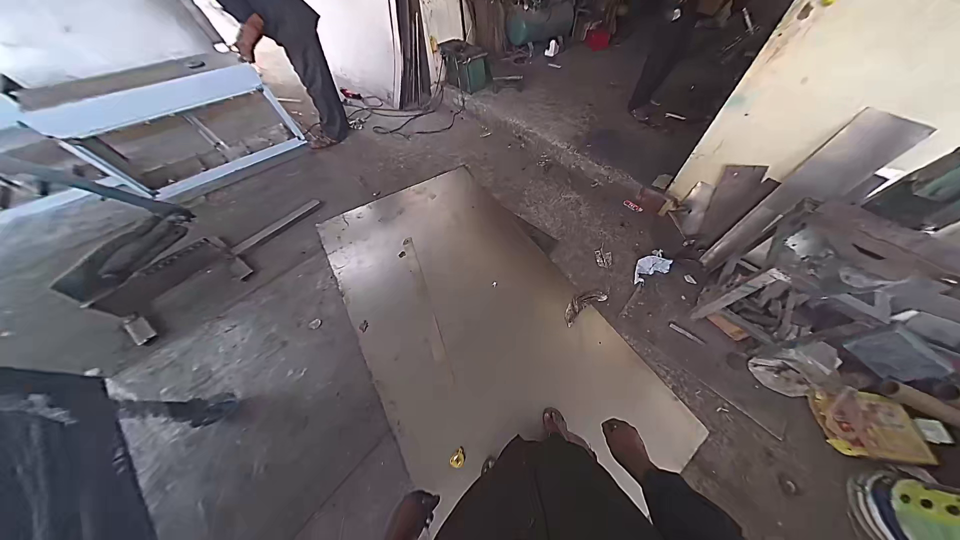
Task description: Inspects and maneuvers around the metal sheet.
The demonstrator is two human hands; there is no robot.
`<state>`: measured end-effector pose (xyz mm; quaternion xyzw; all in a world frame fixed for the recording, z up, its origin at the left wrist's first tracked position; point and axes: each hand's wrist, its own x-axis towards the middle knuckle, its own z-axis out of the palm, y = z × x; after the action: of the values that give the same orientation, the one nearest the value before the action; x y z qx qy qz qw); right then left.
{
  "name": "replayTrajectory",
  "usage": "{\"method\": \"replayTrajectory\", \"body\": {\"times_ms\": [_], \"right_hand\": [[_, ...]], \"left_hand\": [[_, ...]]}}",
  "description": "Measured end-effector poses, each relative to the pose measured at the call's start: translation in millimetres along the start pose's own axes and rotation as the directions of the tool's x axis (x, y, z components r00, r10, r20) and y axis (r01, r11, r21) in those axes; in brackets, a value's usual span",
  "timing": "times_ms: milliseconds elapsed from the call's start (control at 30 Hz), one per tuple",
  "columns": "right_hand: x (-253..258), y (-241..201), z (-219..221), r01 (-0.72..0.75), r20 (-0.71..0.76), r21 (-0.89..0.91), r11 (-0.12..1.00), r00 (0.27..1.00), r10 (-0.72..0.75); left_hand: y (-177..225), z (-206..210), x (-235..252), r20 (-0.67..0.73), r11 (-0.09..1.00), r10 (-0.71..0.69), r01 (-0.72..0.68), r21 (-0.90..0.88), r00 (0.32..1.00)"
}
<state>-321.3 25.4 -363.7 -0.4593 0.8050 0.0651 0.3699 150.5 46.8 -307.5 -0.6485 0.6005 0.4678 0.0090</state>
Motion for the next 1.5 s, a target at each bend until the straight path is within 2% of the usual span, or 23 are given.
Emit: {"method": "replayTrajectory", "body": {"times_ms": [33,67,133,333,533,600,667,733,800,900,1000,1233,1367,1500], "right_hand": [[-5,-4,8,0.013,-0.013,0.012,1.000,1.000,-0.013],[-10,-8,15,0.019,-0.018,0.025,1.000,1.000,-0.018],[-19,-19,27,0.022,-0.029,0.058,0.998,0.999,-0.020],[-37,-19,53,0.006,-0.072,0.106,0.994,0.997,0.001],[-28,-41,25,0.112,-0.306,0.174,0.978,0.950,-0.054],[-26,-51,12,0.125,-0.311,0.180,0.976,0.948,-0.064],[-26,-57,7,0.189,-0.250,0.085,0.978,0.955,-0.162],[-25,-55,14,0.323,-0.254,-0.041,0.945,0.912,-0.323],[-27,-55,23,0.349,-0.216,-0.050,0.936,0.911,-0.351],[-31,-53,37,0.243,-0.172,0.078,0.967,0.959,-0.227],[-33,-37,47,0.146,-0.155,0.120,0.982,0.980,-0.127],[-60,32,51,-0.164,-0.042,0.261,0.951,0.983,0.181],[-94,73,70,-0.361,0.005,0.334,0.871,0.924,0.381],[-116,100,73,-0.479,-0.112,0.569,0.668,0.760,0.640]], "left_hand": [[-48,18,20,0.087,0.993,-0.112,0.114,-0.026,0.990],[-71,27,30,0.174,0.960,-0.264,0.275,-0.046,0.949],[-79,23,42,0.253,0.900,-0.402,0.431,-0.069,0.880],[-81,12,47,0.252,0.924,-0.347,0.376,-0.077,0.903],[-85,17,41,0.284,0.936,-0.337,0.352,0.000,0.897],[-86,21,37,0.293,0.931,-0.351,0.364,0.009,0.889],[-87,23,34,0.304,0.930,-0.355,0.368,0.014,0.884],[-88,27,34,0.303,0.935,-0.340,0.354,0.011,0.890],[-85,28,32,0.303,0.938,-0.335,0.347,0.015,0.892],[-77,29,28,0.308,0.939,-0.334,0.344,0.025,0.891],[-76,34,24,0.301,0.944,-0.323,0.330,0.027,0.897],[-92,46,29,0.317,0.929,-0.367,0.364,0.069,0.875],[-73,32,36,0.362,0.927,-0.374,0.334,0.171,0.854],[-30,11,50,0.336,0.927,-0.370,0.322,0.191,0.866]]}}
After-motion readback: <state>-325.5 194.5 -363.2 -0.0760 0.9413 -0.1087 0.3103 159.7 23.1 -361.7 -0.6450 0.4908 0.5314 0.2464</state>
